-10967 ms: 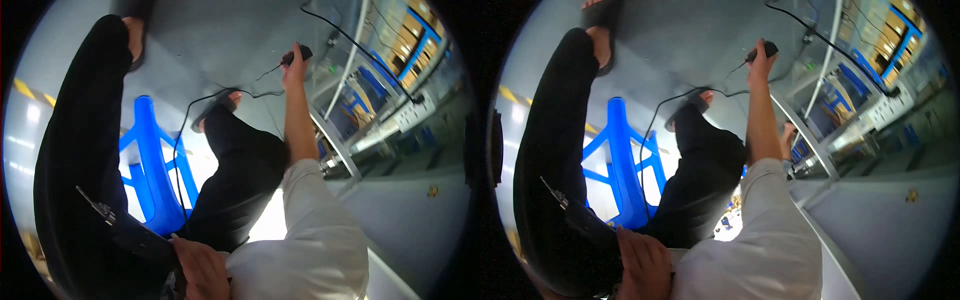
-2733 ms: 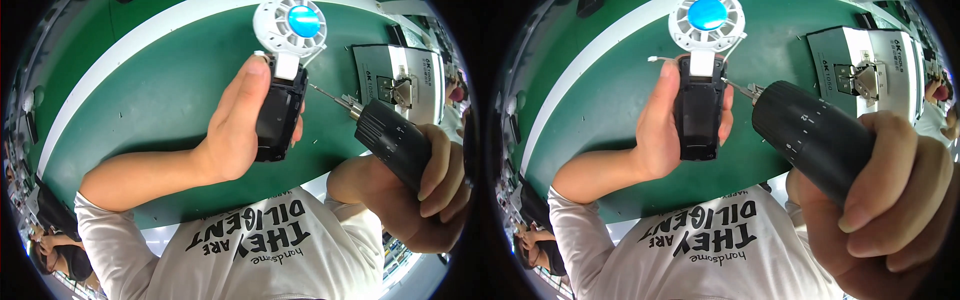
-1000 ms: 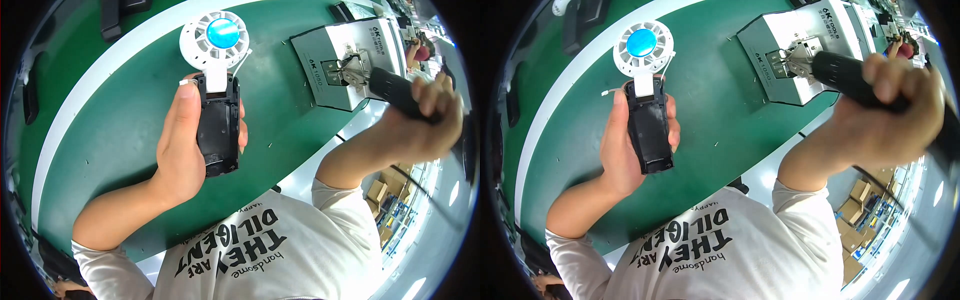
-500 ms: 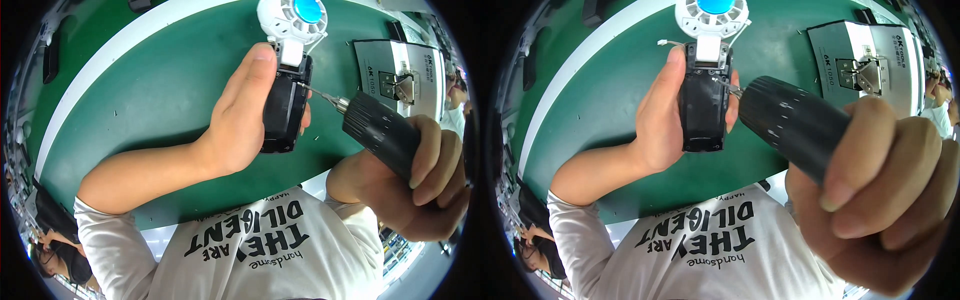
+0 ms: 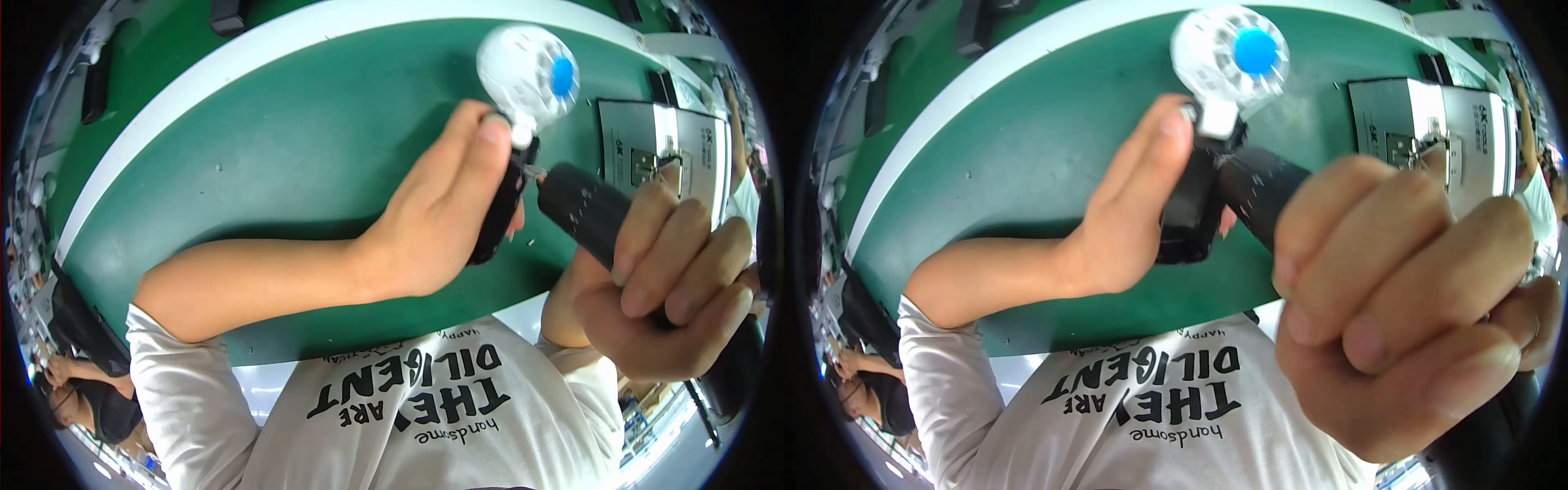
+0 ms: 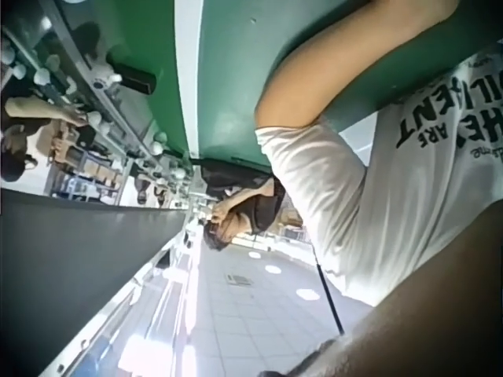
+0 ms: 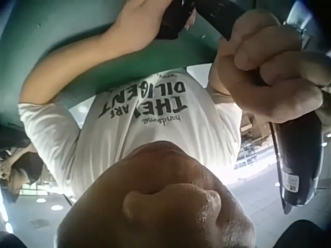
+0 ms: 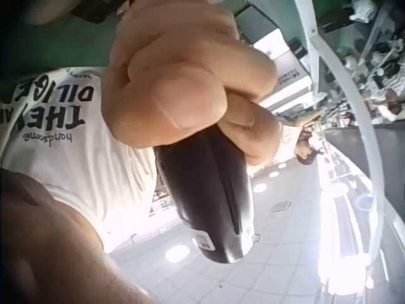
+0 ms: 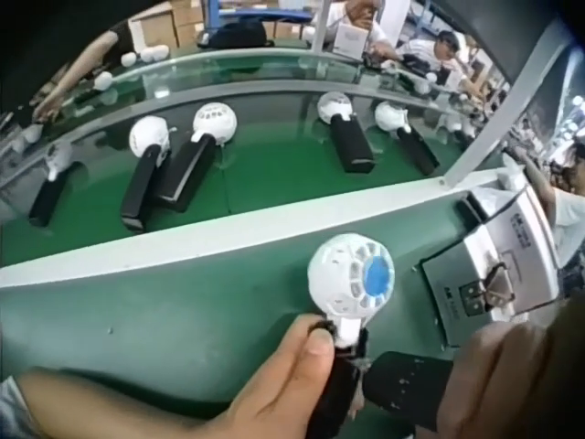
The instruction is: Assembling a plastic device using an electric screwdriver and bagging small parts.
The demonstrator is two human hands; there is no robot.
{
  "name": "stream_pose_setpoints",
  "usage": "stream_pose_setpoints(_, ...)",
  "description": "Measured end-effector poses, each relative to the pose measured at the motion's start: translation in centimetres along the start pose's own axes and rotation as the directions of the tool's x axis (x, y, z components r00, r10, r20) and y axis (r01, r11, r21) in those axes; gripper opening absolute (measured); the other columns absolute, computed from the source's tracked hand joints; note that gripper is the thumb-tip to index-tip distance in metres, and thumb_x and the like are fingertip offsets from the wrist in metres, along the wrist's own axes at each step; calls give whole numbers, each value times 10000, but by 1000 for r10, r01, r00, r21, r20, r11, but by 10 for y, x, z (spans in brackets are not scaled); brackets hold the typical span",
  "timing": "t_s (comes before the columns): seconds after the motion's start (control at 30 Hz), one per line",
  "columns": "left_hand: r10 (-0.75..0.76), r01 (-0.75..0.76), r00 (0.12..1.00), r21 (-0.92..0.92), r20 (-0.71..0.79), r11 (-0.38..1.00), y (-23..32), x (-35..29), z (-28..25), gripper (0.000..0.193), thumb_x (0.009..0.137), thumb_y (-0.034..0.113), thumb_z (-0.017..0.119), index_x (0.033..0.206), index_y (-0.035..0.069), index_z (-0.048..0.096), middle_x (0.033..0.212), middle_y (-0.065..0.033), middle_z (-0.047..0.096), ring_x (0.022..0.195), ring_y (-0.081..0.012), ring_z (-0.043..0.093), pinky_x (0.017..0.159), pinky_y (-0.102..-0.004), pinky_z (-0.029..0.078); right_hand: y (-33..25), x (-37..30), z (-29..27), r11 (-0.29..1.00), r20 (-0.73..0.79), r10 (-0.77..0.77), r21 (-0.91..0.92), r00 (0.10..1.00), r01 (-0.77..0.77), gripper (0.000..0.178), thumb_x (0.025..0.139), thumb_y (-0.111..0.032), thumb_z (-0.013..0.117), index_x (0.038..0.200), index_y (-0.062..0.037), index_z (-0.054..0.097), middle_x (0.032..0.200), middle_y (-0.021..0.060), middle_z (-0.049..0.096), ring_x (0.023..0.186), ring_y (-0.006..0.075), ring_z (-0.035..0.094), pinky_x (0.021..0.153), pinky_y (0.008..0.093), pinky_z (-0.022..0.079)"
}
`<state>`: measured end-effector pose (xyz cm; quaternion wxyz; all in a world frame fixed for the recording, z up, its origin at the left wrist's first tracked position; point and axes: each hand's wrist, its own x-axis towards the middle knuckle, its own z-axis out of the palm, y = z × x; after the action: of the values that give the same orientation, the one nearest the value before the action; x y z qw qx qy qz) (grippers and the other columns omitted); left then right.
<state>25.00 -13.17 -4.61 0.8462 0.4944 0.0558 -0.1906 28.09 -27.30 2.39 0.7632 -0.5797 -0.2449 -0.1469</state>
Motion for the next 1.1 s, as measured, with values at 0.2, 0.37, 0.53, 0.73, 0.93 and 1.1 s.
stream_pose_setpoints(0.2,-16,23,995,-71,98,997,30,15,1,471,1083,477,408,1179,17,442,810,-52,579,639,-134,619,554,-289,505,-14,-11,-5,880,-156,-251,373,955,293,177,944,-176,571,803,-147,467,696,-51,415,484,85,394,513,272,362)
stream_pose_setpoints(0.37,438,-218,883,677,-170,703,75,71,-57,673,802,357,820,1186,-70,468,929,-141,662,779,-238,678,734,-355,560,-34,-7,-35,857,-269,-413,208,870,471,63,1000,-147,537,1018,-88,526,735,-16,446,537,114,463,508,297,391)
stream_pose_setpoints(0.53,564,143,786,963,-251,230,110,128,-96,667,740,417,798,1105,-90,564,990,-235,702,982,-362,698,886,-401,555,-26,-4,-36,929,-280,-296,136,913,343,56,990,-108,509,971,-61,485,728,13,394,545,115,431,551,301,380)
stream_pose_setpoints(0.73,608,260,793,929,-50,-263,121,60,-60,469,833,398,754,946,-38,622,912,-186,665,914,-350,656,778,-427,551,-34,-20,-55,920,-159,-368,84,916,384,106,1025,-138,483,1091,-56,485,733,20,415,501,129,434,491,296,404)
stream_pose_setpoints(0.93,-88,-479,791,702,606,527,-7,-119,26,170,941,147,616,1069,35,628,892,-126,591,876,-295,616,755,-430,534,-34,-28,-89,907,-229,-316,210,921,364,115,1028,-146,485,1083,-46,470,728,28,420,498,123,433,481,291,377)
stream_pose_setpoints(1.1,-370,124,896,662,245,739,-139,-156,-6,189,986,108,538,1114,-6,617,971,-165,643,967,-350,625,869,-465,505,-31,-30,-101,893,-193,-272,314,943,322,85,1010,-110,493,1047,-36,514,726,11,392,535,97,395,553,272,354)
